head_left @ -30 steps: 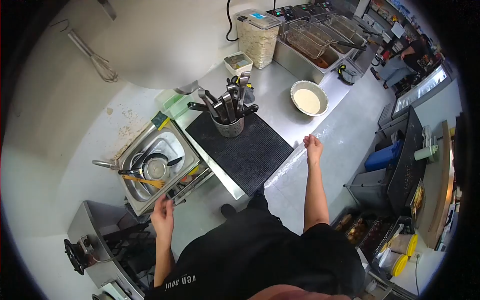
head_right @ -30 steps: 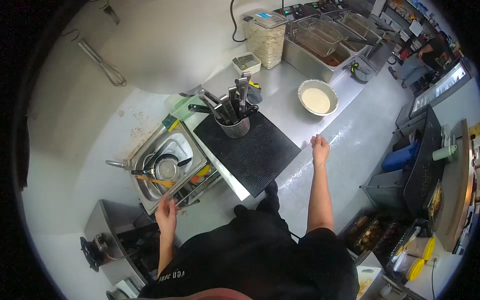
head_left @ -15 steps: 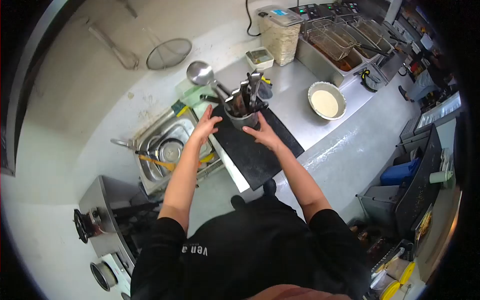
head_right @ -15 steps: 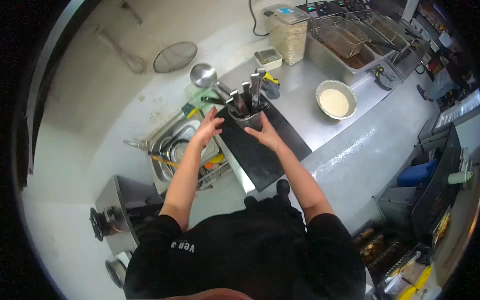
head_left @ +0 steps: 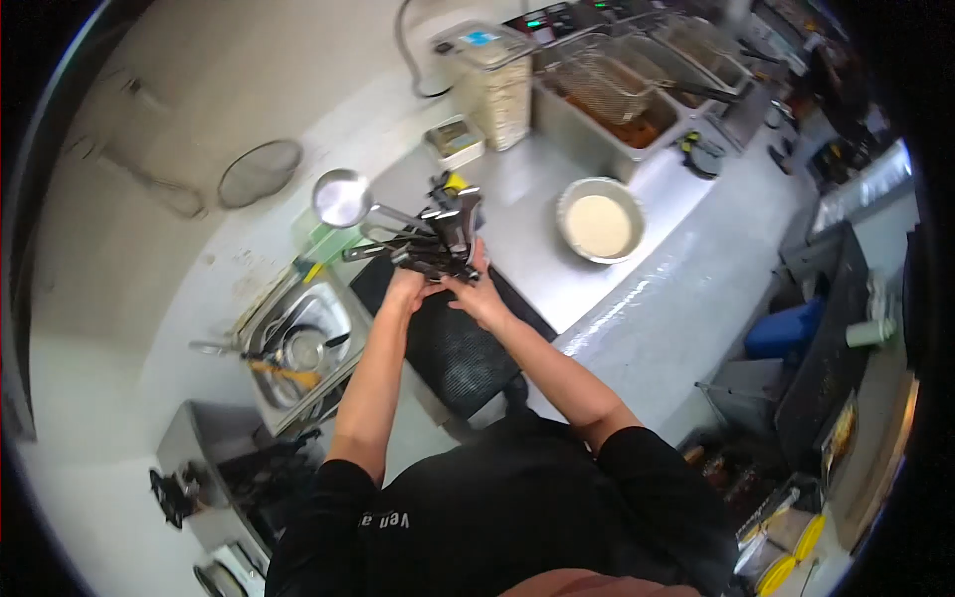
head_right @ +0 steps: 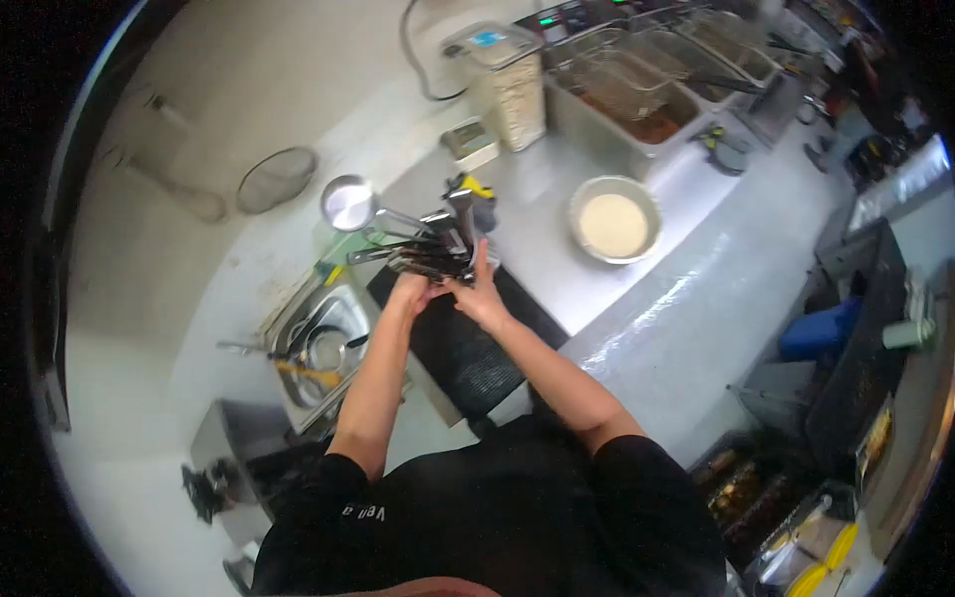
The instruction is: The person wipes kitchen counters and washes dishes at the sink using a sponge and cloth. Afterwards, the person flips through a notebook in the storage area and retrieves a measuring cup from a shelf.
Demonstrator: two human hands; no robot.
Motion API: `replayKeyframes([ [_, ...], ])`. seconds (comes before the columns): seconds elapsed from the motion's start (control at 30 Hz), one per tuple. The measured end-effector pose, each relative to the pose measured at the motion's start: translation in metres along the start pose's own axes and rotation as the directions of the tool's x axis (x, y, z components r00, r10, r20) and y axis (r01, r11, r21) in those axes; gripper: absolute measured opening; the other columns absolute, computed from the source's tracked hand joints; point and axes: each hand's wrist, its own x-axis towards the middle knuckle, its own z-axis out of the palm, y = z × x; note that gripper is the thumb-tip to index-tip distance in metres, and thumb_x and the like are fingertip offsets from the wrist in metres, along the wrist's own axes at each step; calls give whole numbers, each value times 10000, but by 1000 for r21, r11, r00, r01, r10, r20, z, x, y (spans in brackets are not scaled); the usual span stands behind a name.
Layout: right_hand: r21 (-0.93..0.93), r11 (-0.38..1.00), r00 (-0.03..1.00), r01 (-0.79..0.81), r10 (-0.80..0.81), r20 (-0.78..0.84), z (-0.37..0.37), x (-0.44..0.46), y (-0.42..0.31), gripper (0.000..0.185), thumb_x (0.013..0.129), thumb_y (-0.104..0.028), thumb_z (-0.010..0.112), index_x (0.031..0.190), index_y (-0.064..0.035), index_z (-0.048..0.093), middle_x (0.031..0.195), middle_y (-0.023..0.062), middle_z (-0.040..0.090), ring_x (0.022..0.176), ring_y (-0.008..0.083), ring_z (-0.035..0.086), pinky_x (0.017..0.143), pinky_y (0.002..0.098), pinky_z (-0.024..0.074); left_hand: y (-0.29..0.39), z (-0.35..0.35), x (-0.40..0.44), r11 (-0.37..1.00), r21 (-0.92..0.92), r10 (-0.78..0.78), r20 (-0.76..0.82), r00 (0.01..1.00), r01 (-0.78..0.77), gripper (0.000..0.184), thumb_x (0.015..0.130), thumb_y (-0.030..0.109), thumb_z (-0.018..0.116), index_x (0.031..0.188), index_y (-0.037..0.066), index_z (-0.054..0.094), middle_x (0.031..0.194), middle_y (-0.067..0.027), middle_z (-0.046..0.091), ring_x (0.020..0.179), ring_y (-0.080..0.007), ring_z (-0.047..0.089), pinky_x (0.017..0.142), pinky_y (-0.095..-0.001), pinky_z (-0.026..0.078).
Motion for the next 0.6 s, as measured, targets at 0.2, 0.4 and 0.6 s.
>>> replayKeyframes([
  [0.2, 148, 989, 985, 12, 14, -172, -71, 37, -37, 1032, 864, -89, 604, 1466, -297, -208, 1524, 281, -23, 1101, 286, 552, 676, 347, 556, 47, 98, 45, 999, 41, -5, 62, 998, 3, 186, 932, 125, 446, 1013, 67, 604, 927, -122, 664, 733, -230, 669, 595, -354, 590],
  [0.4, 186, 982, 937, 42, 26, -347, -109, 78, -46, 511, 920, -98, 518, 1353, -103, 246, 1255, 119, 496, 938, 195, 585, 743, 358, 538, 51, 140, 113, 963, 269, -11, 99, 995, -16, 342, 916, 31, 377, 1240, 91, 469, 1010, -130, 647, 715, -277, 681, 533, -365, 605],
  [0.6, 387, 915, 914, 114, 56, -401, -130, 117, -77, 833, 958, -180, 516, 1494, -161, -120, 1474, 149, 265, 1043, 243, 539, 691, 347, 546, 31, 136, 163, 978, 26, 184, 353, 917, -206, 637, 946, 147, 497, 1505, 174, 194, 1306, -97, 500, 1115, -209, 529, 875, -379, 489],
])
